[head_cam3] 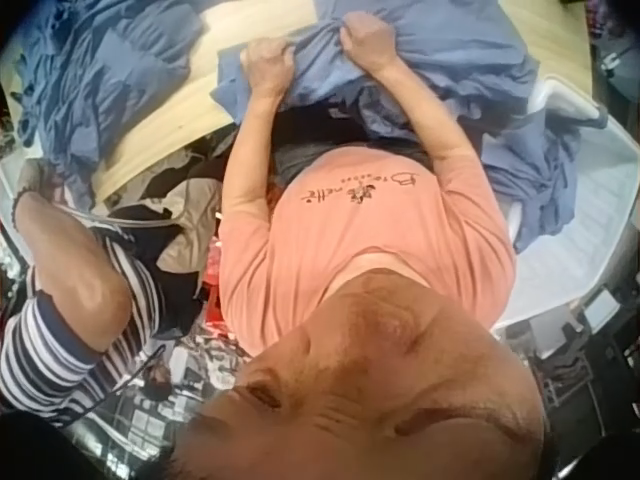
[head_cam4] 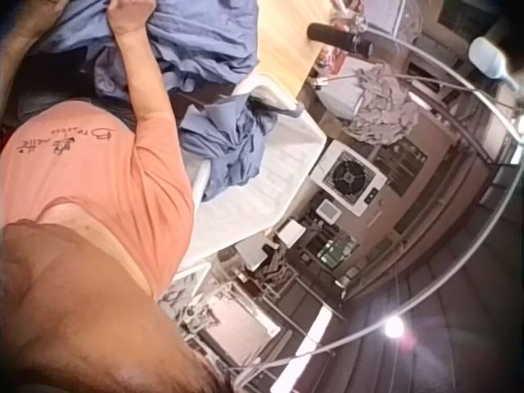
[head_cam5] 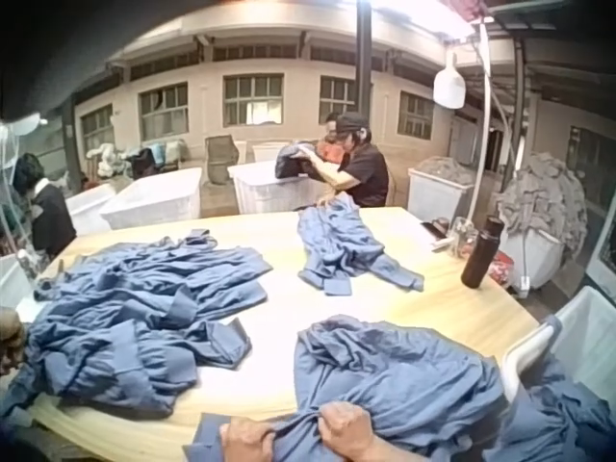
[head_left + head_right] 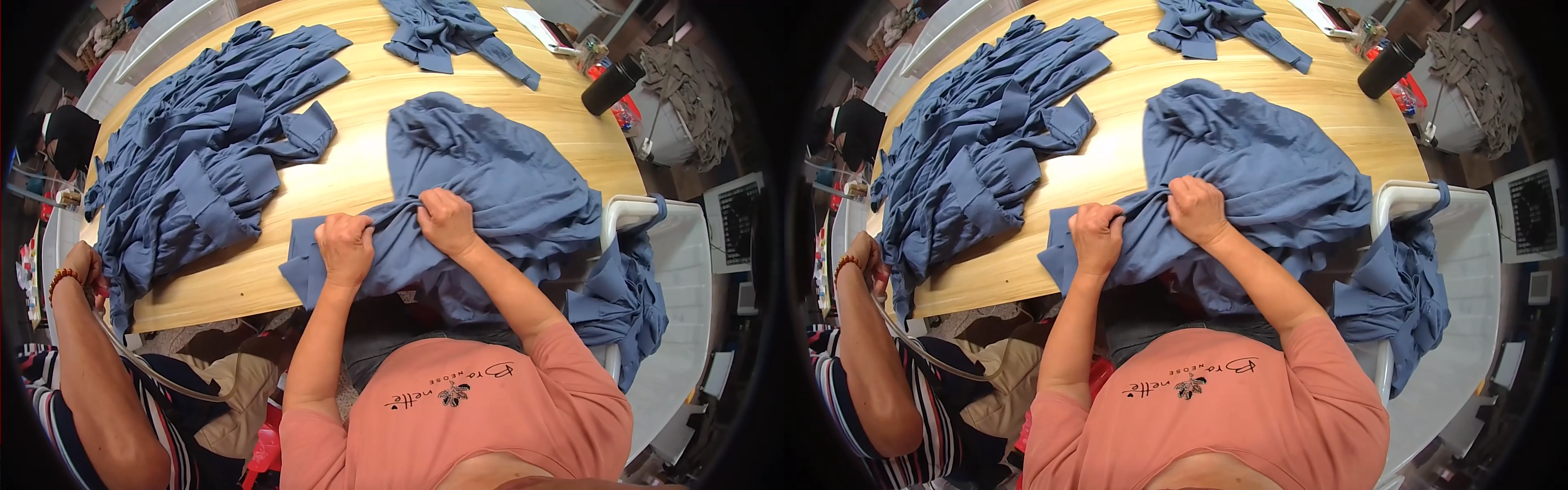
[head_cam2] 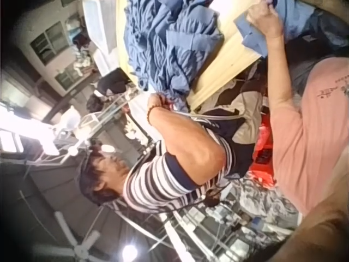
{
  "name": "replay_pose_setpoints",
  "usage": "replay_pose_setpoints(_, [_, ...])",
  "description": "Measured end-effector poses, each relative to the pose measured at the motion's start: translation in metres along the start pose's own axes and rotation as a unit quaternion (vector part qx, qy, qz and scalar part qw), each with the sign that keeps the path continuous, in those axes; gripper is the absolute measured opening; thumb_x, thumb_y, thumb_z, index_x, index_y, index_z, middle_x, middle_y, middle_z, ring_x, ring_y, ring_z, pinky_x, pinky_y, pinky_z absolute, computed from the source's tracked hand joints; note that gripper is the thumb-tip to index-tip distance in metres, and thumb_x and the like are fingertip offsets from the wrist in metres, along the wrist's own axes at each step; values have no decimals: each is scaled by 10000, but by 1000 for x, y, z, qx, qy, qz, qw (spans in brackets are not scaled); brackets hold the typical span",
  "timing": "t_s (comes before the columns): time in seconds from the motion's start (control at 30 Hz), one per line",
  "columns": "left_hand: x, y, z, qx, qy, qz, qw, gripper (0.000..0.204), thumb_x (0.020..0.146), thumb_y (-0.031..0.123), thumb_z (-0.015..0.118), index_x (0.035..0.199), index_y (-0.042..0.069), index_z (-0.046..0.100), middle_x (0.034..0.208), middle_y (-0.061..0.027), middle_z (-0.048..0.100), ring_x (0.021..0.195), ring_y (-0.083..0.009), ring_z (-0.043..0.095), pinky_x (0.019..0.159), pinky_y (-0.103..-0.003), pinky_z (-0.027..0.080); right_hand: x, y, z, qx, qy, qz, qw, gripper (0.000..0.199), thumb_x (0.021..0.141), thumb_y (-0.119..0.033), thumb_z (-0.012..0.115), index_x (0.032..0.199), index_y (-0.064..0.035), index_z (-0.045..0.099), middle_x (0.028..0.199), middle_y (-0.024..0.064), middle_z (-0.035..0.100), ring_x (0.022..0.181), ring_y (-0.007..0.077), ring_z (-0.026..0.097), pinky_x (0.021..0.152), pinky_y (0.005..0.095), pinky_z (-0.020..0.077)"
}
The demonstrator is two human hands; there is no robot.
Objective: Inspecting blue fabric garments for quality and sorting them into containers.
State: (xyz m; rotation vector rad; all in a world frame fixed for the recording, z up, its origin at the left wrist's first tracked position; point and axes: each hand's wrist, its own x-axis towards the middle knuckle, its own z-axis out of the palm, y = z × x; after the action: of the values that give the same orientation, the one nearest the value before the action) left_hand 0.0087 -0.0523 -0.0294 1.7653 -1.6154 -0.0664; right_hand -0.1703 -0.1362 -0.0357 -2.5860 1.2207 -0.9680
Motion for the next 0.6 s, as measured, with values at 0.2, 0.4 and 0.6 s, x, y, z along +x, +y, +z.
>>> replay_pose_setpoints(0.2, [-5, 2, 7, -29, 4, -18, 999, 138, 680, 140, 739, 806, 117, 689, 776, -38, 632, 858, -230, 571, 753, -376, 390, 14, -31, -18, 15, 25, -287, 958, 192, 736, -135, 570, 918, -128, 631, 859, -11, 563, 844, 185, 539, 775, 366, 351])
replay_pose_setpoints(0.4, [-3, -2, 9, -51, 11, -38, 998, 103, 691, 106, 711, 778, 96, 658, 773, -44, 624, 849, -246, 568, 761, -382, 392, 18, -22, -15, -25, -132, -232, 963, 130, 703, -64, 590, 818, -126, 597, 796, -3, 548, 873, 184, 543, 812, 368, 338])
replay_pose_setpoints(0.6, [0, -5, 10, -86, 14, -32, 996, 91, 690, 55, 660, 764, 72, 611, 806, -58, 613, 851, -258, 564, 789, -374, 384, 13, -27, -20, 95, -32, -254, 962, 122, 684, -50, 604, 787, -109, 578, 777, -4, 544, 783, 193, 541, 767, 349, 362])
